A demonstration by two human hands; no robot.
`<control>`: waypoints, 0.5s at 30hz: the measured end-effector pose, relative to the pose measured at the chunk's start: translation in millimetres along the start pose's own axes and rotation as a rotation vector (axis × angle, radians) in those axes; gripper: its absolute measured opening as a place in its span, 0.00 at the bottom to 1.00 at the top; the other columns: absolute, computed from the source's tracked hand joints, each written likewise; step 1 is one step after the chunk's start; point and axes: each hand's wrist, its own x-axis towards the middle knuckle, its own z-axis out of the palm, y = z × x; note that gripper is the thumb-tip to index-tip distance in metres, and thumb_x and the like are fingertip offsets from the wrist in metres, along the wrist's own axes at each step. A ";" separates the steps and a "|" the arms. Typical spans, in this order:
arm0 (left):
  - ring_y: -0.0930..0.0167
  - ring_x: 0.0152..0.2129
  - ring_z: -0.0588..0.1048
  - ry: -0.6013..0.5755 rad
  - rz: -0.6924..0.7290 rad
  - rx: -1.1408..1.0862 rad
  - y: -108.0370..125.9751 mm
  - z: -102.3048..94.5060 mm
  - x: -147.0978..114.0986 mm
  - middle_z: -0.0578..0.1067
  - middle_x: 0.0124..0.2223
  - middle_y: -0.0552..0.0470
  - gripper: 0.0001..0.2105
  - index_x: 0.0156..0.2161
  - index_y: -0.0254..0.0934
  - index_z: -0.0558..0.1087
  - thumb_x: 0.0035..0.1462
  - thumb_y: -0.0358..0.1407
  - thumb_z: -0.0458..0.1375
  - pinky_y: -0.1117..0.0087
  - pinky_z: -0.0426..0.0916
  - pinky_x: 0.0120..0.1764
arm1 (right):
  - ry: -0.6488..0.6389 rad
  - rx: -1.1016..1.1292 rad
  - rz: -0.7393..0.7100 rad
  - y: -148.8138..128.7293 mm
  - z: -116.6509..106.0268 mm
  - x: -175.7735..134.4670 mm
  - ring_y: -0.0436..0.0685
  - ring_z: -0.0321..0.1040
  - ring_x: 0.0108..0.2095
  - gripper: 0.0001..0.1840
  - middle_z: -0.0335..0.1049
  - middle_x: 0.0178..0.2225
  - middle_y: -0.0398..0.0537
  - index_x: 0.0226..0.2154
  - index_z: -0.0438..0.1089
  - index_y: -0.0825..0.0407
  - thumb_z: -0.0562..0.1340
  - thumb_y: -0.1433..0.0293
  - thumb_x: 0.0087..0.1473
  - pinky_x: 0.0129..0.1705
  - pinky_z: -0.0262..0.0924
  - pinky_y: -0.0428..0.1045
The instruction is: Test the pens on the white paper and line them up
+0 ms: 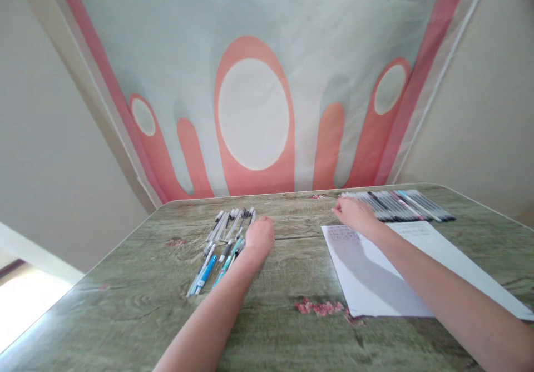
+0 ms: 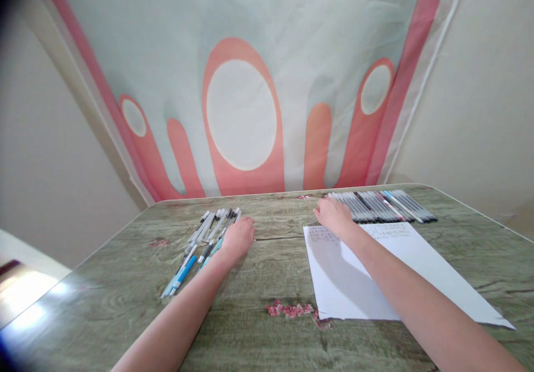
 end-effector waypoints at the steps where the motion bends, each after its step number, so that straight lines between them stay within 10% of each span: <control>1: 0.64 0.40 0.71 -0.018 -0.065 0.026 -7.3 0.4 2.1 0.72 0.42 0.39 0.12 0.39 0.31 0.70 0.56 0.34 0.47 0.65 0.64 0.43 | 0.009 0.006 -0.025 -4.6 0.3 -2.4 0.60 0.67 0.37 0.16 0.70 0.36 0.52 0.32 0.70 0.51 0.51 0.61 0.53 0.34 0.56 0.51; 15: 0.62 0.37 0.73 -0.046 -0.172 0.068 -21.2 7.9 5.1 0.73 0.38 0.36 0.13 0.37 0.29 0.72 0.51 0.23 0.47 0.64 0.66 0.40 | 0.048 0.026 -0.163 -29.3 9.7 -16.0 0.56 0.67 0.36 0.14 0.71 0.33 0.49 0.29 0.68 0.51 0.49 0.65 0.55 0.31 0.53 0.47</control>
